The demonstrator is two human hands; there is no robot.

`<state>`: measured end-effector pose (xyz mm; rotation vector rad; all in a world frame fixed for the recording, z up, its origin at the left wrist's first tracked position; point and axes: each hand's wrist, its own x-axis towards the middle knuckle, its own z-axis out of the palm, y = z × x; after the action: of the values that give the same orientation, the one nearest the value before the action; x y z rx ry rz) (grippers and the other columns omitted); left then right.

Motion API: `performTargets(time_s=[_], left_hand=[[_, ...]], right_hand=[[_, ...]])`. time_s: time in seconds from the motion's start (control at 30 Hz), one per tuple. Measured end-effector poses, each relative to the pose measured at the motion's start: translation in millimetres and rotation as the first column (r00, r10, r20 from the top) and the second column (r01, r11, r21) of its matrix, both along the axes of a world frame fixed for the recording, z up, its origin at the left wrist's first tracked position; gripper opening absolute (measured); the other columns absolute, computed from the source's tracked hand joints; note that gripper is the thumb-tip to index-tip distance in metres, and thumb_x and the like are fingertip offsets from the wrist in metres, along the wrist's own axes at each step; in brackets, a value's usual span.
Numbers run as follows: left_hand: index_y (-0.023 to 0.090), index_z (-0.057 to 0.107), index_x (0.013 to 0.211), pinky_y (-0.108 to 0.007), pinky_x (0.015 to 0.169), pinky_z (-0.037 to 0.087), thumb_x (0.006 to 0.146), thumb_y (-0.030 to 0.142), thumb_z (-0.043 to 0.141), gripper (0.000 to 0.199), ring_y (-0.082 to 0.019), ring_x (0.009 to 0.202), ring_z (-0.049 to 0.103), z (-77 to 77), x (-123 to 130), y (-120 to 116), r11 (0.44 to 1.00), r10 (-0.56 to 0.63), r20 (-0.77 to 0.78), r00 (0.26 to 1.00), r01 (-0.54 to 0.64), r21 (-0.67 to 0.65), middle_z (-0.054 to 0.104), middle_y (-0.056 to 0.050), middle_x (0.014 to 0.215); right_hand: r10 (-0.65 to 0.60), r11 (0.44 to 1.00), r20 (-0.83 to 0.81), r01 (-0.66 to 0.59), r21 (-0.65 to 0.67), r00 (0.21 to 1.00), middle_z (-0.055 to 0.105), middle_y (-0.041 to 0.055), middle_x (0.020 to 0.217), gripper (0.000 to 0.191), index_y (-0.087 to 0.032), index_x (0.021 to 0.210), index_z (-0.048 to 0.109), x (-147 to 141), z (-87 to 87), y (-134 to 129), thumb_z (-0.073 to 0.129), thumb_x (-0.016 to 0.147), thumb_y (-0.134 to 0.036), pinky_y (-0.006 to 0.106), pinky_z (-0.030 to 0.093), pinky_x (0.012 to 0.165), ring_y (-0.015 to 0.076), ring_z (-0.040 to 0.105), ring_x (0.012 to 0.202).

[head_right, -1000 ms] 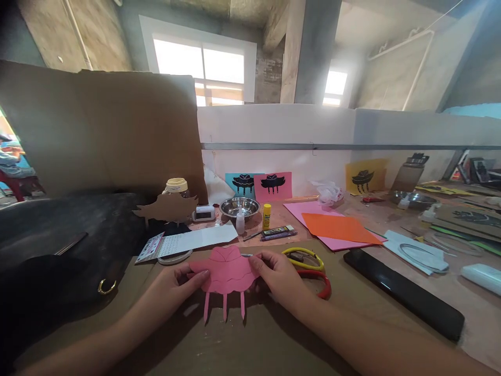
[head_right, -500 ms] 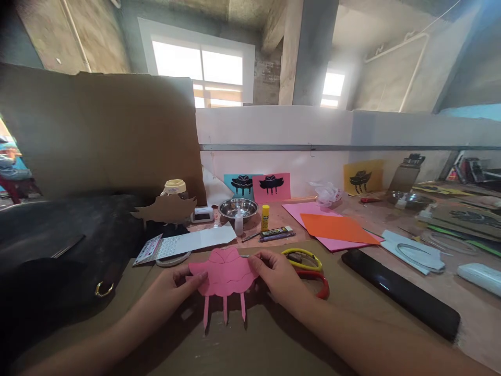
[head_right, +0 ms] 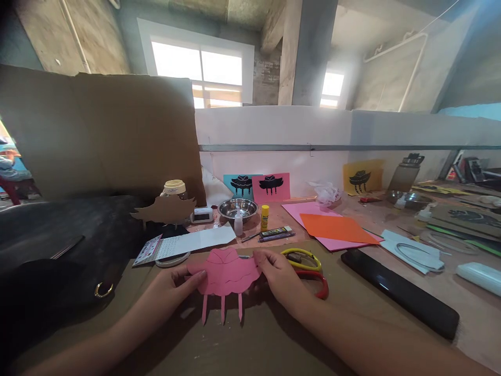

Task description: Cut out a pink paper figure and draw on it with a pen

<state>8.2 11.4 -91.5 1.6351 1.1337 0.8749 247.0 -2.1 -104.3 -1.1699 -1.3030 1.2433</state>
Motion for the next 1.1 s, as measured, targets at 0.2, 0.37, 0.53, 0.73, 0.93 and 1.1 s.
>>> performTargets(time_s=[0.2, 0.37, 0.53, 0.73, 0.93, 1.1], left_hand=[[0.019, 0.077, 0.082, -0.028, 0.066, 0.050, 0.075, 0.063, 0.064, 0.046, -0.023, 0.074, 0.065, 0.4, -0.5, 0.5, 1.000, 0.007, 0.013, 1.000, -0.007, 0.005, 0.075, -0.005, 0.074], [0.018, 0.078, 0.084, -0.029, 0.068, 0.051, 0.074, 0.064, 0.064, 0.049, -0.022, 0.073, 0.065, 0.5, -0.2, -0.4, 1.000, 0.002, 0.017, 1.000, -0.002, 0.003, 0.074, -0.004, 0.073], [0.019, 0.078, 0.085, -0.028, 0.070, 0.051, 0.075, 0.063, 0.064, 0.047, -0.022, 0.076, 0.066, 2.1, -1.1, -0.2, 1.000, 0.010, 0.013, 1.000, -0.010, 0.009, 0.075, -0.004, 0.075], [0.017, 0.078, 0.092, -0.025, 0.060, 0.046, 0.081, 0.064, 0.060, 0.052, -0.019, 0.066, 0.060, -1.8, -2.2, 0.5, 1.000, -0.010, 0.006, 1.000, 0.010, -0.012, 0.072, -0.004, 0.070], [0.015, 0.076, 0.093, -0.023, 0.048, 0.031, 0.084, 0.068, 0.054, 0.057, -0.012, 0.052, 0.043, -10.5, -4.9, 3.6, 0.998, -0.039, -0.013, 0.999, 0.038, -0.057, 0.065, -0.001, 0.067], [0.017, 0.070, 0.081, -0.024, 0.052, 0.029, 0.083, 0.071, 0.051, 0.058, -0.013, 0.056, 0.041, -9.7, -5.8, 3.6, 0.999, -0.025, -0.036, 0.999, 0.023, -0.033, 0.059, 0.000, 0.066]], right_hand=[[-0.012, 1.000, 0.021, 0.011, 0.003, 1.000, 0.062, -0.0039, 0.061, 0.055, -0.020, 0.077, 0.055, -1.6, 3.2, 0.0, 0.074, 0.071, -0.071, 0.024, 0.044, 0.049, 0.0121, 0.058, 0.050], [0.006, 1.000, 0.036, -0.007, 0.013, 0.999, 0.063, -0.0021, 0.058, 0.057, -0.019, 0.075, 0.057, -0.3, 3.6, -0.3, 0.066, 0.076, -0.075, 0.024, 0.042, 0.048, 0.0126, 0.058, 0.050], [-0.009, 1.000, 0.028, 0.009, 0.005, 1.000, 0.062, -0.0038, 0.065, 0.054, -0.020, 0.082, 0.056, -0.7, 4.1, -1.2, 0.070, 0.075, -0.072, 0.026, 0.047, 0.054, 0.0139, 0.061, 0.055], [-0.019, 1.000, 0.078, 0.018, 0.010, 0.997, 0.062, -0.0026, 0.061, 0.054, -0.020, 0.078, 0.057, 0.1, 3.4, -0.9, 0.070, 0.075, -0.072, 0.024, 0.040, 0.049, 0.0132, 0.057, 0.052], [-0.041, 0.999, 0.102, 0.040, 0.007, 0.994, 0.060, -0.0024, 0.058, 0.056, -0.020, 0.077, 0.058, 0.5, 5.0, -1.3, 0.067, 0.074, -0.075, 0.023, 0.033, 0.041, 0.0126, 0.052, 0.048], [-0.036, 0.999, 0.109, 0.036, 0.005, 0.993, 0.062, -0.0012, 0.059, 0.053, -0.019, 0.076, 0.063, 1.7, 7.2, 0.0, 0.070, 0.074, -0.071, 0.024, 0.035, 0.043, 0.0132, 0.053, 0.049]])
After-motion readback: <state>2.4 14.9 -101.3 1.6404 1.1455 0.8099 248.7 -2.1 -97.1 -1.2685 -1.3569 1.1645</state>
